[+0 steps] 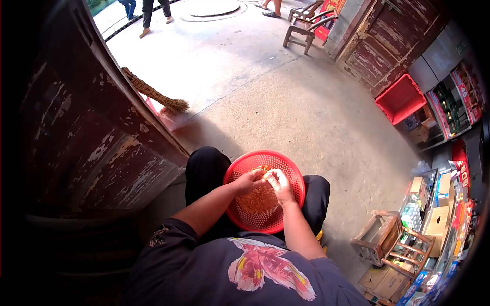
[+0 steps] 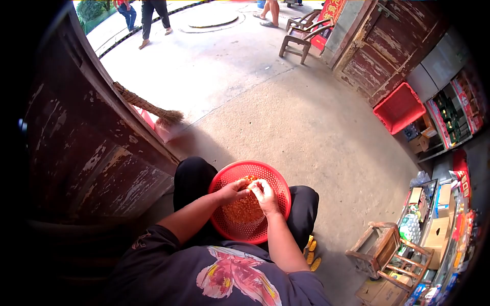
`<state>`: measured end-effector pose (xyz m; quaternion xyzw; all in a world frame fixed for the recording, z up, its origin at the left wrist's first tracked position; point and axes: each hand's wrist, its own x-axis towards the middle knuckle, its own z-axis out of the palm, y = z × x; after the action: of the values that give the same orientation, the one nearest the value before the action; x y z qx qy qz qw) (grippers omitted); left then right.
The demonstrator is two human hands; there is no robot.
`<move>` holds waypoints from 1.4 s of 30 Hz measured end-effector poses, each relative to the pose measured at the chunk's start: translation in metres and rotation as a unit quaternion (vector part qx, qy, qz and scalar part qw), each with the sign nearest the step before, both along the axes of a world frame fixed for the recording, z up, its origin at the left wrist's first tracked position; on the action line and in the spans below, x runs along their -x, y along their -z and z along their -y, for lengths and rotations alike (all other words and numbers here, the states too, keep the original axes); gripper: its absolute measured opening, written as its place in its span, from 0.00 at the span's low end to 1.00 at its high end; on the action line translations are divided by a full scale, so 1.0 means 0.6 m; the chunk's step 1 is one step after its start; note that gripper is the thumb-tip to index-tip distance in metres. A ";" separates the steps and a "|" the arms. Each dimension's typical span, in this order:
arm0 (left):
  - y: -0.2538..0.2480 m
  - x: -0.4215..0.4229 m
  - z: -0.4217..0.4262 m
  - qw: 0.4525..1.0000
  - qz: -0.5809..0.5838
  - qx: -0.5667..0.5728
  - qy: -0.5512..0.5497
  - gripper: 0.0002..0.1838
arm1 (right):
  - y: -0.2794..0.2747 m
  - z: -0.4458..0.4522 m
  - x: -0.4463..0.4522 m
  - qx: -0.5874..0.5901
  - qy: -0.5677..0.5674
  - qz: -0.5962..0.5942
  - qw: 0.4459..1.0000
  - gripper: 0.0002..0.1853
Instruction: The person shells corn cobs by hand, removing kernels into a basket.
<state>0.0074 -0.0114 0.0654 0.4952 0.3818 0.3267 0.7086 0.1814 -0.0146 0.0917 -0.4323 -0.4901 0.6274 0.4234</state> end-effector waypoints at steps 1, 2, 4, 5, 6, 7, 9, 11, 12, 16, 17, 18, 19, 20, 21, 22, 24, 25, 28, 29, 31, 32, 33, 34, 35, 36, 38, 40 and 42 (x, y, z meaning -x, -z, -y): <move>0.000 0.000 0.000 1.000 0.000 0.000 -0.001 0.23 | -0.003 0.000 0.000 0.000 -0.001 0.000 1.000 0.06; 0.001 0.000 0.001 1.000 -0.003 0.003 -0.008 0.23 | -0.005 0.000 0.001 0.014 -0.001 -0.011 1.000 0.06; -0.003 0.000 0.001 1.000 -0.006 0.005 -0.016 0.23 | -0.006 -0.002 0.000 0.027 -0.001 -0.022 0.999 0.06; -0.004 0.000 0.001 1.000 -0.018 -0.013 -0.011 0.23 | -0.006 -0.002 -0.002 0.032 -0.009 -0.025 0.999 0.06; -0.010 0.001 0.001 0.999 -0.030 -0.031 -0.007 0.23 | -0.006 -0.002 -0.003 0.037 -0.017 -0.029 0.999 0.07; -0.017 0.002 0.001 0.999 -0.030 -0.031 -0.007 0.23 | -0.003 -0.001 -0.004 0.037 -0.017 -0.029 0.999 0.07; -0.031 0.003 0.000 0.997 -0.062 0.012 -0.042 0.23 | 0.002 0.000 -0.004 0.029 -0.002 -0.067 0.997 0.09; -0.019 0.004 0.000 0.997 -0.069 -0.004 -0.039 0.23 | 0.001 0.001 -0.004 0.022 0.001 -0.065 0.998 0.10; -0.024 0.004 0.000 0.996 -0.074 -0.020 -0.035 0.22 | -0.003 0.001 -0.003 0.015 0.003 -0.062 0.998 0.10; -0.033 0.003 0.002 0.999 -0.037 -0.022 -0.025 0.21 | -0.008 -0.002 -0.003 0.049 0.016 -0.065 0.997 0.08; -0.020 0.003 0.001 0.998 -0.050 -0.032 -0.018 0.21 | -0.004 -0.002 -0.001 0.048 0.021 -0.046 0.998 0.07; -0.017 0.002 0.002 0.997 -0.064 -0.041 -0.010 0.20 | 0.001 -0.001 0.000 0.047 0.027 -0.027 0.998 0.06; -0.014 0.001 0.003 0.997 -0.064 -0.041 -0.009 0.20 | 0.009 -0.001 -0.003 0.048 0.028 -0.027 0.998 0.06; -0.011 0.000 0.004 0.994 -0.091 -0.054 -0.012 0.19 | 0.018 -0.002 -0.006 0.038 0.025 -0.017 0.999 0.06; -0.010 0.000 0.005 0.991 -0.117 -0.068 -0.015 0.18 | 0.019 -0.002 -0.006 0.027 0.022 -0.007 0.999 0.07; -0.004 -0.001 0.005 0.991 -0.118 -0.067 -0.014 0.18 | 0.020 -0.002 -0.006 0.027 0.022 -0.007 0.999 0.07; 0.003 -0.001 0.003 0.996 -0.070 -0.048 -0.017 0.18 | 0.019 -0.003 -0.006 0.013 0.024 -0.003 1.000 0.06; -0.001 0.000 0.003 0.996 -0.070 -0.048 -0.017 0.18 | 0.019 -0.004 -0.006 0.013 0.023 -0.003 1.000 0.06; -0.008 -0.001 0.005 0.993 -0.103 -0.049 -0.008 0.19 | 0.013 -0.004 -0.005 0.013 0.012 0.002 1.000 0.06; -0.006 -0.001 0.007 0.995 -0.087 -0.040 -0.027 0.20 | 0.010 -0.004 -0.004 0.009 0.012 0.005 1.000 0.06; -0.016 -0.002 0.006 0.996 -0.072 -0.031 -0.045 0.21 | 0.010 -0.003 -0.004 0.006 0.013 0.007 1.000 0.07; -0.022 -0.001 0.004 0.998 -0.037 -0.009 -0.055 0.21 | 0.015 -0.003 -0.006 0.023 0.018 -0.002 1.000 0.07; -0.028 0.000 0.003 0.998 -0.003 0.013 -0.065 0.21 | 0.009 -0.003 -0.004 0.041 0.023 -0.011 0.999 0.07; -0.027 0.000 0.002 0.998 -0.003 0.013 -0.064 0.21 | 0.004 -0.003 -0.003 0.041 0.023 -0.011 0.999 0.07; -0.025 0.000 0.002 0.998 -0.007 0.008 -0.060 0.21 | -0.002 -0.002 -0.002 0.032 0.015 -0.024 0.999 0.07; -0.023 0.001 0.001 0.998 -0.010 0.002 -0.056 0.21 | -0.009 -0.002 0.000 0.022 0.008 -0.036 0.999 0.07; -0.015 0.001 0.001 0.998 -0.038 -0.014 -0.049 0.21 | -0.003 -0.003 -0.001 0.000 0.003 -0.004 1.000 0.06; -0.004 0.001 0.002 0.996 -0.066 -0.029 -0.043 0.20 | 0.008 -0.002 -0.002 -0.022 -0.001 0.030 0.999 0.06; 0.009 0.002 0.002 0.990 -0.122 -0.072 -0.009 0.19 | 0.023 -0.001 -0.003 -0.089 0.014 0.113 0.990 0.06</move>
<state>0.0061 -0.0128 0.0600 0.5775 0.4458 0.2969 0.6161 0.1833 -0.0142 0.0781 -0.4682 -0.5821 0.5226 0.4110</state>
